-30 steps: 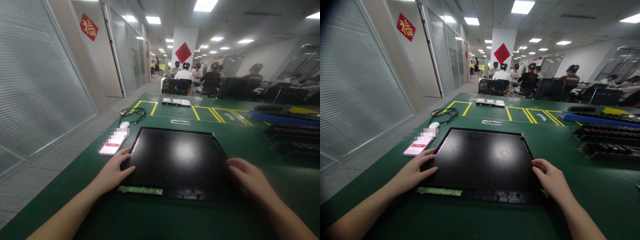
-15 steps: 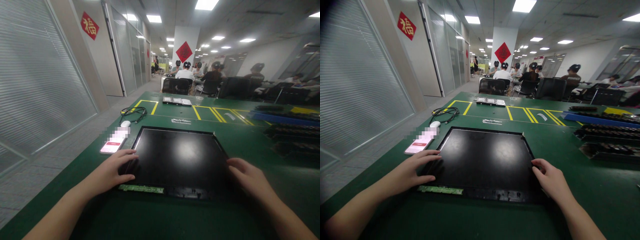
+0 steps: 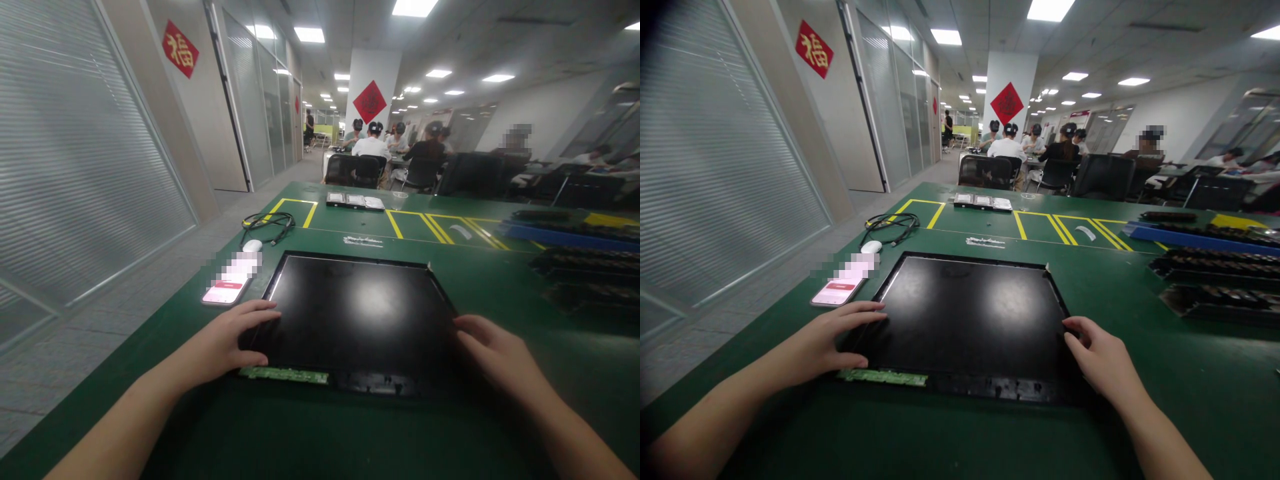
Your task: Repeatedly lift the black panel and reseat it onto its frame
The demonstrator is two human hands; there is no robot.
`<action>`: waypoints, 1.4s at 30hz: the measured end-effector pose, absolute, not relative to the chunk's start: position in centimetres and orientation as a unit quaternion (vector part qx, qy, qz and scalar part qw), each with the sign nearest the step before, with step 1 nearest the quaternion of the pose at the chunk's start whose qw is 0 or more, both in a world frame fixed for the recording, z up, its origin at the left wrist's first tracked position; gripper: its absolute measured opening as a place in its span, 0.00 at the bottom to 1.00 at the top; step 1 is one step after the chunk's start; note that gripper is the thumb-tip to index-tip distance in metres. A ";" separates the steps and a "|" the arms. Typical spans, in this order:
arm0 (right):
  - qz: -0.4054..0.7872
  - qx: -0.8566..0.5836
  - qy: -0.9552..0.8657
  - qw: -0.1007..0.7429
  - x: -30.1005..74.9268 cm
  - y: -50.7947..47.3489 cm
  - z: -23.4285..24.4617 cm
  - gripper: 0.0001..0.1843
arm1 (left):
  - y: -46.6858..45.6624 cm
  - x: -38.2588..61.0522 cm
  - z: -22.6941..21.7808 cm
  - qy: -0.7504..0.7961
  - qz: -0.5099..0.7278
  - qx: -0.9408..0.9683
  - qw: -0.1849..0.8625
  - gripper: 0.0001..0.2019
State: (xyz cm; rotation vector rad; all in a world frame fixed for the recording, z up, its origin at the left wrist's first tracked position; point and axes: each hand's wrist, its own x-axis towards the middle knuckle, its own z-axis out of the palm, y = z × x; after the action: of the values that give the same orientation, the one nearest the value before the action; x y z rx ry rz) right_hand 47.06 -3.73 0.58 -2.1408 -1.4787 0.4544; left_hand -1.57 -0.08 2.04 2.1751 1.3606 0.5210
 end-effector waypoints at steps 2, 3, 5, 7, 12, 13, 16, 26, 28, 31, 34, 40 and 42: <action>0.163 -0.785 -0.543 0.251 47.2 -3.7 0.4 0.26 | -0.1 -1.6 2.0 0.499 0.174 0.813 0.245 0.30; 0.161 -0.784 -0.544 0.252 47.2 -3.6 0.4 0.26 | -0.1 -1.6 2.0 0.497 0.164 0.818 0.238 0.30; 0.160 -0.785 -0.542 0.254 47.2 -3.6 0.3 0.26 | -0.2 -1.6 2.0 0.493 0.150 0.827 0.225 0.30; 0.161 -0.783 -0.544 0.255 47.3 -3.6 0.2 0.25 | -0.3 -1.5 2.1 0.489 0.143 0.833 0.216 0.30; 0.162 -0.785 -0.540 0.259 47.3 -3.7 0.3 0.25 | -0.4 -1.3 2.4 0.472 0.133 0.846 0.211 0.29; 0.163 -0.786 -0.537 0.260 47.2 -3.7 0.4 0.25 | -0.5 -1.3 2.4 0.468 0.132 0.848 0.209 0.29; 0.172 -0.789 -0.527 0.266 47.1 -3.7 0.7 0.25 | -0.6 -1.5 2.4 0.458 0.134 0.855 0.204 0.28; 0.203 -0.783 -0.502 0.306 46.8 -3.6 1.9 0.21 | -0.5 -1.7 1.9 0.425 0.143 0.870 0.204 0.25; 0.210 -0.783 -0.498 0.308 46.7 -3.7 2.0 0.21 | -0.5 -1.7 2.0 0.421 0.144 0.872 0.203 0.25; 0.224 -0.791 -0.480 0.306 46.5 -3.7 2.0 0.22 | -0.5 -1.7 2.1 0.422 0.141 0.874 0.198 0.25; 0.232 -0.794 -0.472 0.306 46.5 -3.8 1.9 0.24 | -0.6 -1.7 2.3 0.421 0.138 0.875 0.195 0.25; 0.228 -0.781 -0.487 0.317 47.1 -3.6 1.3 0.21 | -0.6 -1.7 2.3 0.414 0.133 0.879 0.197 0.23; 0.232 -0.779 -0.487 0.322 47.3 -3.6 1.1 0.22 | -0.6 -1.7 2.2 0.414 0.133 0.879 0.197 0.23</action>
State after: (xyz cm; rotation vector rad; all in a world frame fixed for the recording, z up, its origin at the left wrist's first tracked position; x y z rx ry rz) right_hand 47.29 -3.56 1.09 -2.0445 -1.2776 0.6081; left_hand -1.71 -0.63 2.22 2.4603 1.1583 0.3722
